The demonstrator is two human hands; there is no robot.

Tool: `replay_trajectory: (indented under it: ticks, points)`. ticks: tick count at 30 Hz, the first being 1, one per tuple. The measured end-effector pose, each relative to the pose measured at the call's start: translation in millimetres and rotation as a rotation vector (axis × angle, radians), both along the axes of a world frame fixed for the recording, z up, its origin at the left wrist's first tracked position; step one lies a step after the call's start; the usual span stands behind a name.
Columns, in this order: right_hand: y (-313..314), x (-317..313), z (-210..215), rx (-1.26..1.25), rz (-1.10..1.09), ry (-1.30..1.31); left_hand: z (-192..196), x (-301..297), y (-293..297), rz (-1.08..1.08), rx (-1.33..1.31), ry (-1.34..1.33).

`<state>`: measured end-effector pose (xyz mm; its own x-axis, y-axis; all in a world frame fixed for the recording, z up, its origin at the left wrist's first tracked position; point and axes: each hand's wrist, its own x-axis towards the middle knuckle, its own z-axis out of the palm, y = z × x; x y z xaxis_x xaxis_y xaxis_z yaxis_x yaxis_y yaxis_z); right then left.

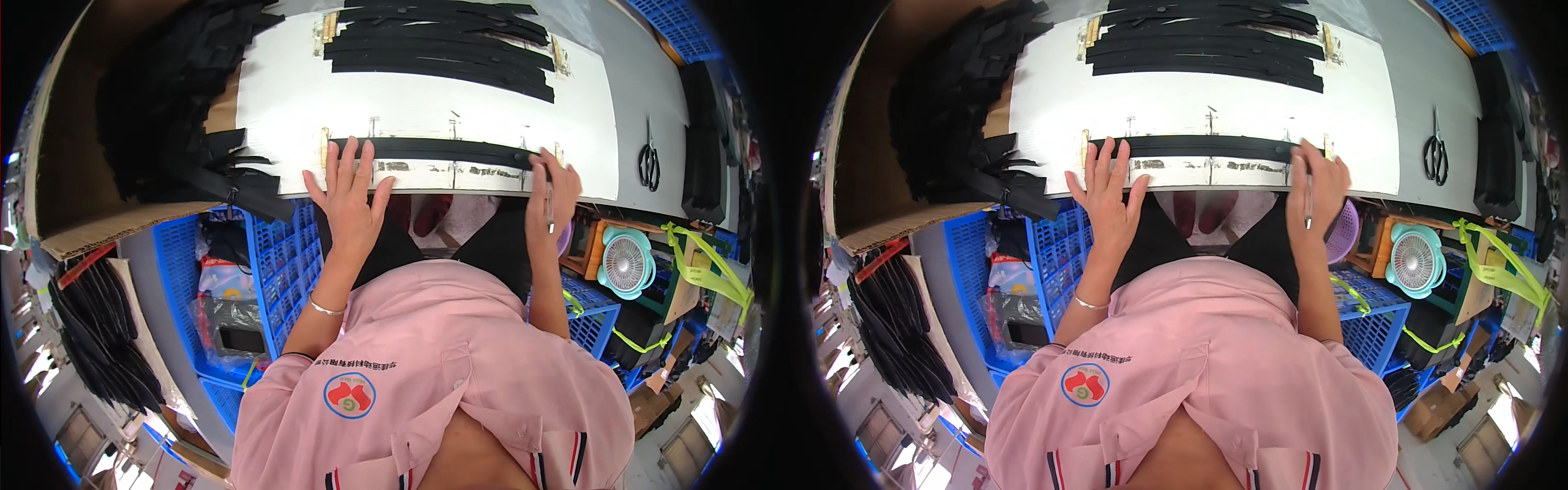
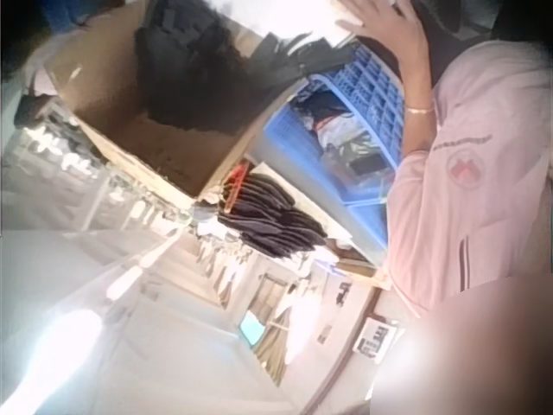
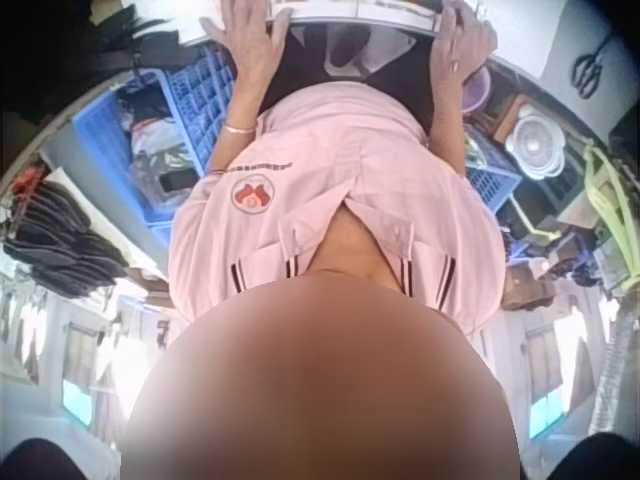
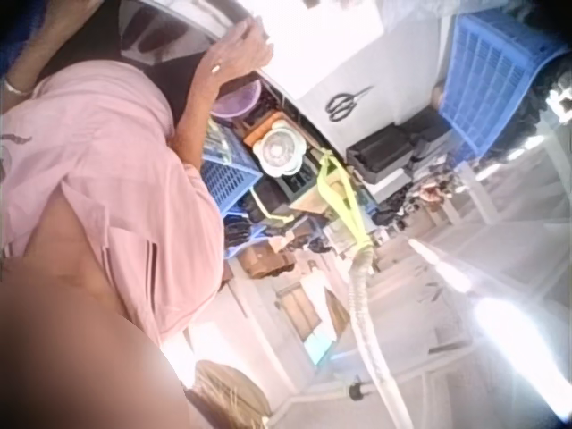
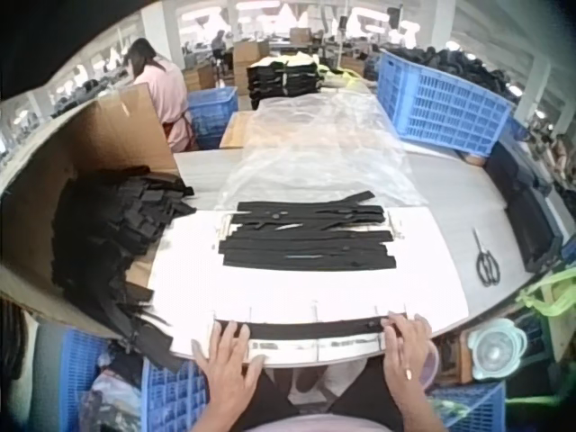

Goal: Marking zipper components and attaching small parts using a jig on a workstation.

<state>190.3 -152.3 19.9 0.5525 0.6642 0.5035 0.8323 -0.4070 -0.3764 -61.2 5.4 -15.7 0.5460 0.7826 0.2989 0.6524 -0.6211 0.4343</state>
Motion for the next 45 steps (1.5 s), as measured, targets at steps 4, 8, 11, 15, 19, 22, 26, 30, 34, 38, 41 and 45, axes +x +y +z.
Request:
replay_trajectory:
  ticks: [4,8,11,15,19,22,26,30,34,38,41,45]
  points:
    - [56,-47,22,0.152,0.189,0.632,-3,-1,1,0.003,0.0,-0.026]
    - [107,-78,18,0.142,0.358,0.939,-5,0,1,0.007,-0.013,-0.052]
    - [134,-90,2,0.096,0.402,0.932,-6,1,1,0.004,-0.029,-0.088]
    - [142,-96,-15,0.052,0.44,0.806,-6,0,1,0.027,-0.042,-0.114]
    - [143,-98,-20,0.028,0.453,0.729,-8,-1,2,0.026,-0.046,-0.115]
    - [144,-98,-22,0.041,0.469,0.688,-10,-1,2,0.023,-0.034,-0.114]
    - [145,-98,-20,0.05,0.498,0.586,-10,0,2,0.021,-0.02,-0.113]
    - [144,-101,-20,0.083,0.449,0.649,-9,-1,2,0.023,-0.025,-0.099]
    - [138,-94,-26,0.011,0.543,0.678,-11,-1,2,0.024,-0.019,-0.094]
    - [138,-94,-23,0.011,0.581,0.61,-10,0,2,0.023,-0.014,-0.098]
    - [138,-91,-22,-0.001,0.596,0.552,-9,2,2,0.018,-0.014,-0.09]
    - [133,-87,-23,-0.02,0.632,0.683,-9,2,2,0.028,-0.01,-0.069]
